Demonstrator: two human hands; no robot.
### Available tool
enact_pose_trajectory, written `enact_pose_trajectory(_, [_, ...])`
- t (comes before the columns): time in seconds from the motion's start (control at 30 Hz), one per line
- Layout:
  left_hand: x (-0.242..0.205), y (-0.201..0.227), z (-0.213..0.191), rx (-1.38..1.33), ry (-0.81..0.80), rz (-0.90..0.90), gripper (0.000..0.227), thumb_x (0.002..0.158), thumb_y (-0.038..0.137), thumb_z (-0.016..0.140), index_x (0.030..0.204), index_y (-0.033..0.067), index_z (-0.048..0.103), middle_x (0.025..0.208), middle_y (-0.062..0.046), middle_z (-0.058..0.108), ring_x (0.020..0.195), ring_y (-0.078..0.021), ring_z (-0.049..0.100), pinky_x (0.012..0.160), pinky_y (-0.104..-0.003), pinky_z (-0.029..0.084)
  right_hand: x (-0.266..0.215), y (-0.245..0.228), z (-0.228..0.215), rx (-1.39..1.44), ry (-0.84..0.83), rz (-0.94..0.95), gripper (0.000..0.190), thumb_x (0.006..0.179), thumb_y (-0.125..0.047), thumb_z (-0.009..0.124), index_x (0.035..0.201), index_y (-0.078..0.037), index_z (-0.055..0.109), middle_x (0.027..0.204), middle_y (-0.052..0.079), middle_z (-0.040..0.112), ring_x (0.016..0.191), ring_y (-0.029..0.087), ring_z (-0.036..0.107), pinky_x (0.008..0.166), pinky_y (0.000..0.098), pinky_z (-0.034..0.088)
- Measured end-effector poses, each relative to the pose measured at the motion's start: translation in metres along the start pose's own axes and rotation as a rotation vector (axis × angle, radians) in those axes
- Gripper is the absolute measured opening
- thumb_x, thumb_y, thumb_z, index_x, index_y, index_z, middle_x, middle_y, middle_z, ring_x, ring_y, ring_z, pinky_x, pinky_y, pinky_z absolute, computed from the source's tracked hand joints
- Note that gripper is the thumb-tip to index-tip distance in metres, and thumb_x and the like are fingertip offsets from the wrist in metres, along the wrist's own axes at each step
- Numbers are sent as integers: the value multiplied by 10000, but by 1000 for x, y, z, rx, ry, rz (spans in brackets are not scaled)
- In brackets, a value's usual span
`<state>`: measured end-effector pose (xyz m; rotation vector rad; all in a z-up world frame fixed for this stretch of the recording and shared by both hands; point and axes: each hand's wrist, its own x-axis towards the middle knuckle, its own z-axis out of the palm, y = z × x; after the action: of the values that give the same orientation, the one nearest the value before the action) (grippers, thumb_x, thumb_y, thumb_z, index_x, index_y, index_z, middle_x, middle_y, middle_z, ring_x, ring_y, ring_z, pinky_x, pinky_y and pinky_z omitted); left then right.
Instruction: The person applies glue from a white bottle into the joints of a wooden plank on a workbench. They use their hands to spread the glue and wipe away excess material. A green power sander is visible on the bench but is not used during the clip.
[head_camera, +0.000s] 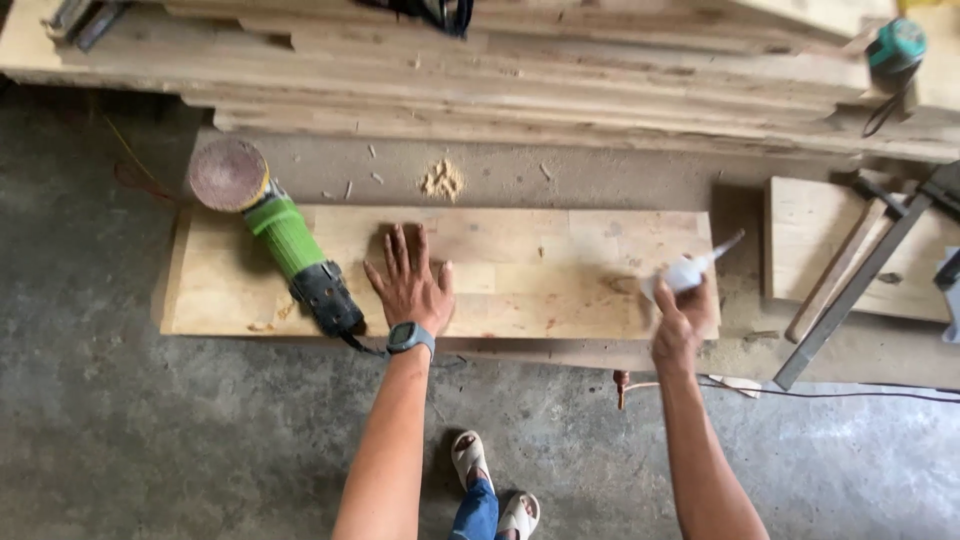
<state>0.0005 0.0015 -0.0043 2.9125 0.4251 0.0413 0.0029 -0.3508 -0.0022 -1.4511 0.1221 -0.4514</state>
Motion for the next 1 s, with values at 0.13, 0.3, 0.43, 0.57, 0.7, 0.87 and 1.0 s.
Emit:
enact_pose_trajectory(0.13, [4, -2, 5, 51, -14, 5, 725, 993, 501, 406, 1632, 221, 208, 1708, -152, 154, 1570, -329, 158, 1177, -709, 115, 13, 7, -55, -322, 185, -111, 564, 880, 80, 810, 1320, -5, 467, 1154, 215, 535, 1093, 334, 585, 916, 479, 527])
enact_pose_trajectory(0.3, [5, 5, -22, -66, -99, 134, 617, 1028, 349, 407, 1621, 263, 260, 1698, -135, 178, 1563, -339, 166, 1142, -713, 204, 38, 9, -70, -797, 445, 110, 738, 944, -125, 900, 1466, -65, 383, 1271, 342, 612, 1210, 447, 612, 915, 467, 602])
enact_pose_trajectory(0.43, [6, -7, 7, -1, -41, 316, 611, 1006, 384, 432, 1595, 354, 268, 1702, -42, 136, 1551, -299, 158, 1202, -698, 94, 47, -7, -78, -829, 390, 333, 467, 1008, -90, 742, 1215, -141, 326, 1102, 186, 575, 950, 319, 627, 686, 480, 543])
enact_pose_trajectory(0.57, [-34, 7, -16, -115, -30, 383, 451, 948, 249, 507, 1398, 260, 533, 1529, -56, 435, 1451, -271, 376, 1127, -624, 297, 61, 68, -149, -755, 501, 258, 622, 822, -95, 930, 1322, -156, 566, 1172, 159, 655, 1099, 315, 667, 860, 432, 552])
enact_pose_trajectory(0.7, [-90, 17, -33, -335, 73, 280, 126, 863, 408, 631, 893, 364, 745, 903, 125, 661, 954, -151, 660, 845, -400, 517, 91, 77, -173, -837, 495, 258, 578, 752, -219, 1006, 1197, -227, 636, 1059, 71, 694, 986, 282, 701, 804, 412, 543])
enact_pose_trajectory(0.87, [-43, -64, -32, -451, 331, -598, 962, 776, 375, 782, 1535, 31, 300, 1447, -350, 401, 1344, -572, 380, 1074, -706, 326, 131, 17, -154, -942, 307, 181, 505, 761, -261, 965, 1192, -191, 712, 1029, 102, 709, 984, 320, 700, 867, 432, 550])
enact_pose_trajectory(1.0, [21, -121, -6, -547, 85, -903, 976, 665, 534, 849, 1387, 85, 369, 1350, -256, 508, 1266, -494, 503, 1064, -640, 379, 172, 11, -146, -1154, -23, 252, 536, 825, -267, 888, 1205, 66, 708, 1041, 314, 729, 1068, 528, 666, 916, 594, 503])
